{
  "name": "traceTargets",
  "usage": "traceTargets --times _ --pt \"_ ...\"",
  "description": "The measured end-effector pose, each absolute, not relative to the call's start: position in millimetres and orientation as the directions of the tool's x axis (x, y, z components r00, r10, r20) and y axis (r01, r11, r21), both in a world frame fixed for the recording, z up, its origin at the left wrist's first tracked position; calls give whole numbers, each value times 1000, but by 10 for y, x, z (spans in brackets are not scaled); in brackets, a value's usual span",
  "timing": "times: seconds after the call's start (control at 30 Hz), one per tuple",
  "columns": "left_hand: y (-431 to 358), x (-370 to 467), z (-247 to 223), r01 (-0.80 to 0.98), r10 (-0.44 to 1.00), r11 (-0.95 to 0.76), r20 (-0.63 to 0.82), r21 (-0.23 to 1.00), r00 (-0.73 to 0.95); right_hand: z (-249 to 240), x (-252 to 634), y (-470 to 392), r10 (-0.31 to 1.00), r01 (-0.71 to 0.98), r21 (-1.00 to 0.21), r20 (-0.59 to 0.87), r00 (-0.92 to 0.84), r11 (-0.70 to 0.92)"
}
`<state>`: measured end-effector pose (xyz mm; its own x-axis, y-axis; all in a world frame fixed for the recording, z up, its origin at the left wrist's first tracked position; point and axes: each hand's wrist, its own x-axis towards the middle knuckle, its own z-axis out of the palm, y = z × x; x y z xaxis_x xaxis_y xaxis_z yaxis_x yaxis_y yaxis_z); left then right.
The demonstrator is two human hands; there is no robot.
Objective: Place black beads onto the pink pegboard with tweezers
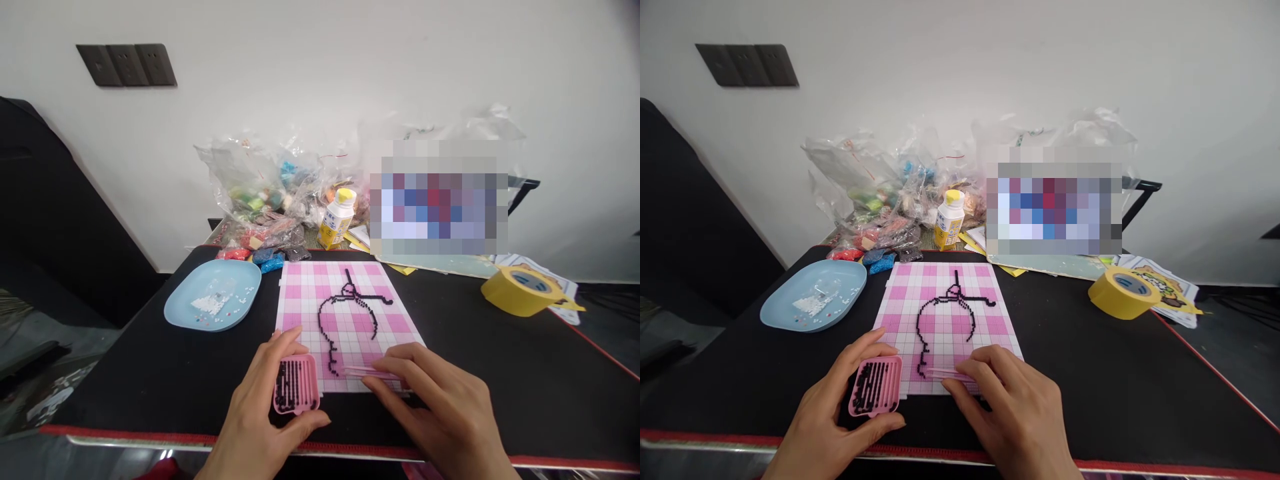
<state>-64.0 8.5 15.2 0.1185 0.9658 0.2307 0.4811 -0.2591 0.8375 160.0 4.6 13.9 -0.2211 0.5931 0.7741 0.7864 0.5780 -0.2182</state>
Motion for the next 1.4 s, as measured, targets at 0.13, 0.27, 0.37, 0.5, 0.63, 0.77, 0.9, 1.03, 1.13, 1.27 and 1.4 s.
traceTargets --times 0.13,0.27,0.37,0.5,0.63,0.77,0.9,1.03,1.13,1.27,1.4 --pt "78 -633 152 487 964 -265 239 832 115 156 1595 34 582 755 -226 776 -242 615" --pt "66 -637 143 507 965 -262 219 821 145 158 1588 16 580 698 -227 749 -320 679" --pt "53 -639 130 519 969 -246 190 818 160 142 1587 10 599 690 -225 713 -365 688" --pt "39 -631 123 527 971 -236 182 816 152 118 1588 5 615 679 -216 666 -422 701" --pt "38 -623 131 540 972 -234 182 809 148 137 1577 -17 636 675 -235 635 -438 699" --pt "41 -621 132 526 965 -263 212 809 157 178 1557 -26 648 674 -255 630 -428 694" --pt "38 -621 127 526 965 -260 207 810 158 177 1543 -17 655 668 -266 617 -436 695" --pt "36 -615 133 533 970 -243 190 811 153 143 1545 -20 660 663 -280 614 -433 694" --pt "42 -613 140 527 965 -260 207 809 158 134 1566 -25 629 667 -256 664 -405 700" --pt "58 -623 150 515 951 -308 254 800 174 163 1601 -8 588 688 -241 741 -325 684" --pt "70 -639 167 518 944 -329 268 790 191 188 1614 24 573 733 -247 787 -230 633"
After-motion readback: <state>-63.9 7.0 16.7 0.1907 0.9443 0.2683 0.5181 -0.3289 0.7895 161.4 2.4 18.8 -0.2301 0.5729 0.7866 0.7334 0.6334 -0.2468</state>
